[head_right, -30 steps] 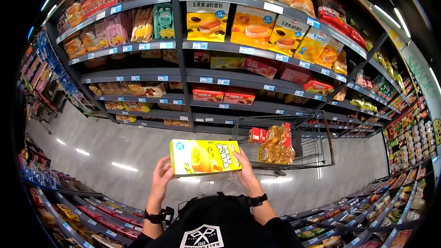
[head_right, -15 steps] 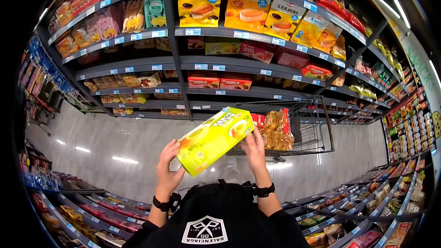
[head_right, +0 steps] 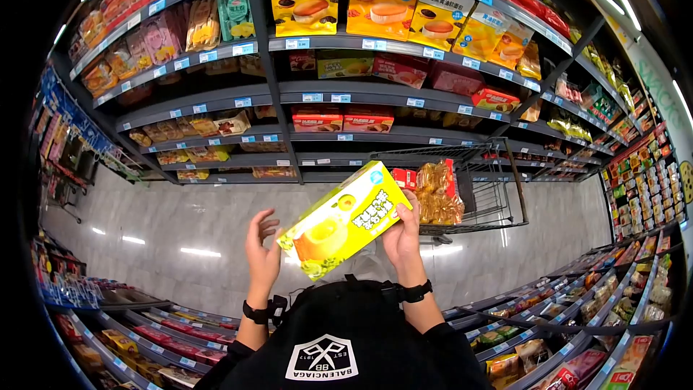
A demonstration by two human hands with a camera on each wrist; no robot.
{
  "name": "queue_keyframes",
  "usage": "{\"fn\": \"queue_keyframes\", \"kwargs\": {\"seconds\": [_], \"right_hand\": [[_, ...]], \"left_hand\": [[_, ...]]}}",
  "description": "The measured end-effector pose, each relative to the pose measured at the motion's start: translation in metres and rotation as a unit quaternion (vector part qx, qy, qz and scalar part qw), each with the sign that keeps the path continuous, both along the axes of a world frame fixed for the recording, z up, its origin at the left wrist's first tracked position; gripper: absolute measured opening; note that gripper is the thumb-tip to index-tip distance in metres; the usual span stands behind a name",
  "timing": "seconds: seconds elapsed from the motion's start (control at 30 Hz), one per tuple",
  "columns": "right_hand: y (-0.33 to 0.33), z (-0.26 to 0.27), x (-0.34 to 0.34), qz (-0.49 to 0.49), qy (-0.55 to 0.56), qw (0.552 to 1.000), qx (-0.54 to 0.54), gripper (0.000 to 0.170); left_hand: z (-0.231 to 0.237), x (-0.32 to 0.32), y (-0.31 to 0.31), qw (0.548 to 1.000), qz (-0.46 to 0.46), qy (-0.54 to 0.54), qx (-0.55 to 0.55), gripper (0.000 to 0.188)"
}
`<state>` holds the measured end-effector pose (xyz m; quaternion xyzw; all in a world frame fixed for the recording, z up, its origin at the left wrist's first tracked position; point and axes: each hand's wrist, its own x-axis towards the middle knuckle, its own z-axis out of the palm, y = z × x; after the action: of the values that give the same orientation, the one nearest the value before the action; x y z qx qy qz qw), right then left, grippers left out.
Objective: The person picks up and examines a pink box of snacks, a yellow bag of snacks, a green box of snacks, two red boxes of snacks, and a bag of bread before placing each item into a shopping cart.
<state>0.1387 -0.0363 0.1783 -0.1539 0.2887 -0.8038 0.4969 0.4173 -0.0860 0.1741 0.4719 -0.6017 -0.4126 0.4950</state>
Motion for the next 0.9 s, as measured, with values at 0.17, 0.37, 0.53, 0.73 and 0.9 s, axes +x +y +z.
{"fn": "queue_keyframes", "kwargs": {"seconds": [0.17,0.37,0.53,0.73,0.9], "right_hand": [[-0.002,0.021,0.014,-0.028,0.105,0.994,-0.002,0.063],[-0.004,0.027,0.019,0.143,0.504,0.851,0.046,0.075],[-0.006,0.045,0.032,0.213,0.630,0.747,-0.004,0.072],[-0.013,0.025,0.005,0.091,0.648,0.756,0.015,0.054],[-0.019,-0.016,-0.024,-0.070,0.621,0.764,0.158,0.057]], "left_hand": [[-0.015,0.010,-0.007,0.981,-0.132,0.039,0.134,0.045],[0.034,-0.020,0.006,0.966,-0.157,-0.158,-0.128,0.075],[0.024,-0.026,0.004,0.939,-0.248,-0.227,-0.080,0.075],[-0.016,-0.027,-0.001,0.977,-0.138,-0.146,0.066,0.068],[-0.030,-0.031,-0.012,0.960,-0.056,0.162,0.222,0.046]]}}
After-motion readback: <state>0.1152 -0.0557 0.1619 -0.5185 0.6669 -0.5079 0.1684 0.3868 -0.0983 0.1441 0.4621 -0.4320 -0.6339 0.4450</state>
